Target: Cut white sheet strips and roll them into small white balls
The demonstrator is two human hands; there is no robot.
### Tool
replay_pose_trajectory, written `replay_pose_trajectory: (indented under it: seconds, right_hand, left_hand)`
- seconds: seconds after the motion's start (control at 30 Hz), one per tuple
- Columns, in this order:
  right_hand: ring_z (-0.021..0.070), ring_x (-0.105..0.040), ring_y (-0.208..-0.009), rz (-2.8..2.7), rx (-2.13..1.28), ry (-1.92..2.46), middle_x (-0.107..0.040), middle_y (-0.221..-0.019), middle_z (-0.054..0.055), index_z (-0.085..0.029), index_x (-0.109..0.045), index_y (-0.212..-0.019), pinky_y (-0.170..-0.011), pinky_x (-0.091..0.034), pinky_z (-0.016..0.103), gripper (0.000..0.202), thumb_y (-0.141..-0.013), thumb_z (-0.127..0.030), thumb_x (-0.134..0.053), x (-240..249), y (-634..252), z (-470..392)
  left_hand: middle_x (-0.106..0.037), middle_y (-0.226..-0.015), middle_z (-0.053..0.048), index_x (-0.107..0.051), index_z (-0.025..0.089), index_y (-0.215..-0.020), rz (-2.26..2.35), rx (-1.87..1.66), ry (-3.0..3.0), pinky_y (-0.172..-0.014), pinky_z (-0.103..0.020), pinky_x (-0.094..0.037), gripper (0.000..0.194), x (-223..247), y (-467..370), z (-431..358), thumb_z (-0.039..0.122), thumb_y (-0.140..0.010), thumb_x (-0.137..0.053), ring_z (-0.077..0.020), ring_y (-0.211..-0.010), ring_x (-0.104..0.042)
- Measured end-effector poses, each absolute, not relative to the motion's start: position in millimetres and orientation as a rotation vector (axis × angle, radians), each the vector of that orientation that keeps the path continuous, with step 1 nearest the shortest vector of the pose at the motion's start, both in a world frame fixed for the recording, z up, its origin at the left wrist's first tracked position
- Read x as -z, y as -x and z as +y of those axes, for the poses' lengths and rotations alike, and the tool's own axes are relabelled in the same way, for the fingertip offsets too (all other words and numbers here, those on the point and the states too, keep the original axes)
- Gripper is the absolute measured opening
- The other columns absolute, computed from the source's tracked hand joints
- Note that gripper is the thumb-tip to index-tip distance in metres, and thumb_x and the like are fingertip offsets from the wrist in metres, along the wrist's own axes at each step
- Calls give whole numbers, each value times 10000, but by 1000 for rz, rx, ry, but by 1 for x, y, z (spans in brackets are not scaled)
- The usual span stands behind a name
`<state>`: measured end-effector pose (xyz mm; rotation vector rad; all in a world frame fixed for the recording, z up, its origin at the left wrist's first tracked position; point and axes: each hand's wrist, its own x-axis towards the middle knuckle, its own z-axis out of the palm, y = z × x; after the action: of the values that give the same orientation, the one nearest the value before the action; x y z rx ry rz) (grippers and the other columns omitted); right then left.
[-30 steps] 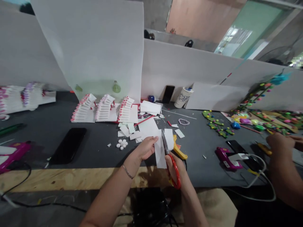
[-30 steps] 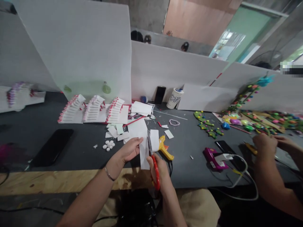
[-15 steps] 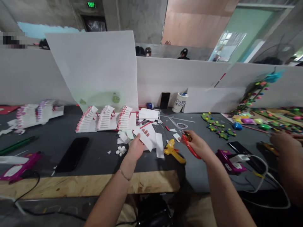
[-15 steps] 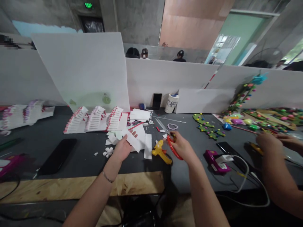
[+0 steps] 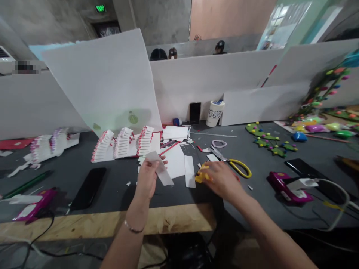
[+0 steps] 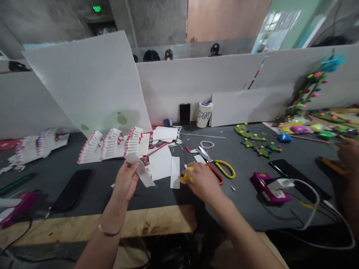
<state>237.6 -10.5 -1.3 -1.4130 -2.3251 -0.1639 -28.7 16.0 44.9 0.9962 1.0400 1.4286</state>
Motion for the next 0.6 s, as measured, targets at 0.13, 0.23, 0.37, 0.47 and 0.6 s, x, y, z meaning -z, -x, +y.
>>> replay_pose_trajectory:
  seconds: [0.13,0.23,0.37,0.47,0.6]
  right_hand:
    - [227,-550,-948,-2514,128,1298,-652,-1059,78,-250,-711,-953,-795,-414,346,193,-820,-130,-640,11,-202,-16]
    - [261,-532,-956,-2416,161,1395,-652,-1054,117,-202,-712,-958,-791,-405,376,219,-838,-80,-575,12,-202,-22]
    - [238,-527,-978,-2319,-238,1207,-636,-1075,96,-213,-638,-1115,-817,-424,366,283,-862,-148,-527,7,-194,-52]
    - [245,-519,-972,-2375,-342,1189,-620,-1125,106,-190,-589,-1163,-807,-418,367,387,-777,-158,-600,13,-174,-77]
    - [210,-504,-803,-2363,5,1281,-657,-900,69,-196,-638,-886,-715,-362,331,156,-794,-79,-590,29,-161,-84]
  left_hand:
    - [-671,-903,-63,-643,194,-893,1335,-1360,-2208,-785,-321,-492,101,-43,33,-24,149,-841,-568,-203,-876,-615]
    - [-660,-872,-88,-643,166,-928,1182,-879,-2838,-689,-334,-483,204,-15,30,-51,91,-892,-457,-213,-796,-589]
    - [-637,-849,-73,-611,140,-944,1208,-570,-2895,-644,-341,-470,167,22,28,-69,76,-895,-465,-215,-754,-561]
    - [-616,-829,-55,-586,155,-901,1285,-480,-2842,-649,-349,-468,138,32,26,-71,68,-883,-481,-218,-755,-549]
    - [-603,-826,-43,-569,172,-877,1330,-371,-2829,-636,-356,-460,108,30,25,-69,77,-865,-519,-227,-763,-543]
